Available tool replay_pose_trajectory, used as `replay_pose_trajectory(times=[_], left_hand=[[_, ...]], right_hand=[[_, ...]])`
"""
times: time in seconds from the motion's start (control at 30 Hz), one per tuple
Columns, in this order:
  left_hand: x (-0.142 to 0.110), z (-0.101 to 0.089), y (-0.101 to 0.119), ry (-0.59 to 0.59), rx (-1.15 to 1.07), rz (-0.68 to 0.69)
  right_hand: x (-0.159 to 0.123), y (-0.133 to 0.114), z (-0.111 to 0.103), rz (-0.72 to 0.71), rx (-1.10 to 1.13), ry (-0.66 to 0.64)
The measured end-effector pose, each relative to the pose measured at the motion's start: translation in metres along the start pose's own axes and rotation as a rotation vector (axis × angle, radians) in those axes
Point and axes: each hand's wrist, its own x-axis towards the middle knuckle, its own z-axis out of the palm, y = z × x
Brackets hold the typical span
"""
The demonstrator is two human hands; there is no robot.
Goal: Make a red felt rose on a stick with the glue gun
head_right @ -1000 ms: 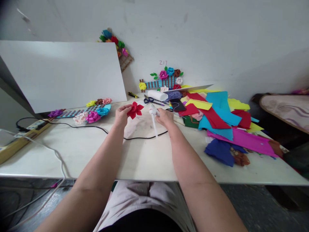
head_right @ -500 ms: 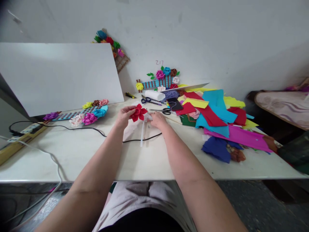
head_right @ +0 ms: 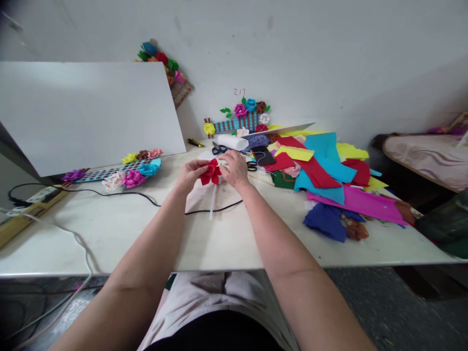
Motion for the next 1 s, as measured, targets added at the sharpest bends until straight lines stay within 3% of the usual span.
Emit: replay_pose_trajectory(times=[0.2,0.43,1.0], left_hand=[[0.002,0.001,-0.004,-0.043,0.017,0.010],[-0.003,0.004,0.001,-0.085,0.040,0.005],[0.002,0.000,-0.004,-0.069,0.068,-0.124]], right_hand=[[0.001,-0.011,0.002,-0.051,0.048,-0.028],[0.001,-0.019,-0.001,-0.010,0.027,-0.112],[0.001,-0.007,0.006,-0.054,0.170,-0.094]])
